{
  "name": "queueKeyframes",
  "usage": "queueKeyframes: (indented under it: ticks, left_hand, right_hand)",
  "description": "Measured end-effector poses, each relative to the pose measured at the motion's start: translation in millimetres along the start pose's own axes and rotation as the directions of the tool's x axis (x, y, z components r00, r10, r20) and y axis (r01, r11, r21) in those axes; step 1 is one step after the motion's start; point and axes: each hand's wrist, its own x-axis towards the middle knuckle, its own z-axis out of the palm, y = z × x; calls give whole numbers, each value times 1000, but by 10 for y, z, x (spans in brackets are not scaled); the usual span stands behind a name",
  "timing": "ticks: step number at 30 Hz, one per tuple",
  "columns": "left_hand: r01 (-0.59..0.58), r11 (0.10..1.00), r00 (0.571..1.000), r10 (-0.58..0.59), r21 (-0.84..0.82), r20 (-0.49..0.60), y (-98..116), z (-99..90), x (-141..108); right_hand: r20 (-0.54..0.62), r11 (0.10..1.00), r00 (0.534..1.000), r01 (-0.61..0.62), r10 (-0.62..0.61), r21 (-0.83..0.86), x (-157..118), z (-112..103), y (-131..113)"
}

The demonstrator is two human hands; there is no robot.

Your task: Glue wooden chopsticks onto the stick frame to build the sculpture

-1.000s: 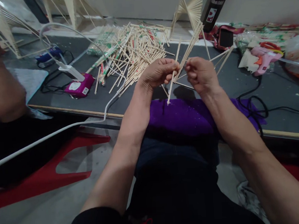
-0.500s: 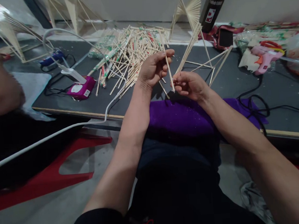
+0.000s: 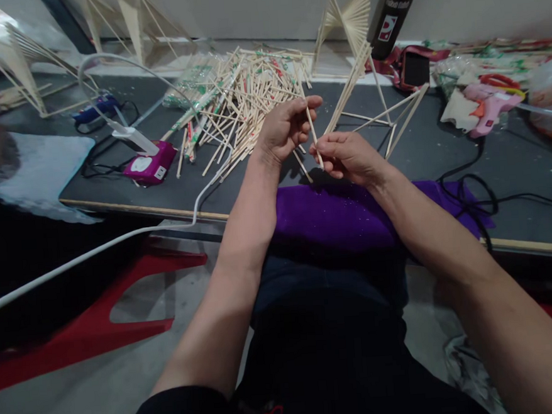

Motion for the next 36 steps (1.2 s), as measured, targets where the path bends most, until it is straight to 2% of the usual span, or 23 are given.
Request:
queueKeyframes:
  ticks: [3, 6, 8, 11, 17, 19, 21, 26, 33, 36]
  left_hand:
    - [-46, 996, 999, 47, 83, -13, -35, 22, -12]
    - [-43, 965, 999, 50, 257, -18, -68, 51, -38]
    - [-28, 943, 999, 40, 331, -30, -91, 60, -41]
    - [-42, 937, 997, 63, 347, -50, -133, 61, -12]
    - [-84, 928, 993, 108, 362, -46, -165, 89, 11]
    - [-89, 928, 994, 108, 363, -31, -149, 105, -6]
    - [-95, 934, 994, 104, 345, -9, -127, 114, -26]
    - [-95, 954, 995, 90, 285, 30, -79, 108, -51]
    - [-113, 965, 992, 97, 236, 77, -90, 59, -25]
    - [-115, 962, 993, 102, 248, 64, -98, 43, -5]
  right_hand:
    - [-97, 997, 994, 36, -42, -61, 13, 10, 21]
    - [-186, 992, 981, 33, -55, -119, 24, 35, 21]
    - [-176, 992, 984, 15, -38, -127, 29, 45, 16]
    - [-134, 987, 991, 0, -22, -163, 43, 29, 31]
    - [-168, 890, 971, 78, -170, -449, 78, -14, 97]
    - [-190, 909, 970, 63, -153, -411, 75, -1, 76]
    - [-209, 952, 972, 35, -103, -305, 67, 15, 40]
    - [-144, 996, 989, 10, -23, -90, 60, 5, -5]
    - [-135, 996, 986, -92, 93, 17, 59, -5, -31]
    - [-146, 995, 984, -100, 102, 19, 48, 7, -67]
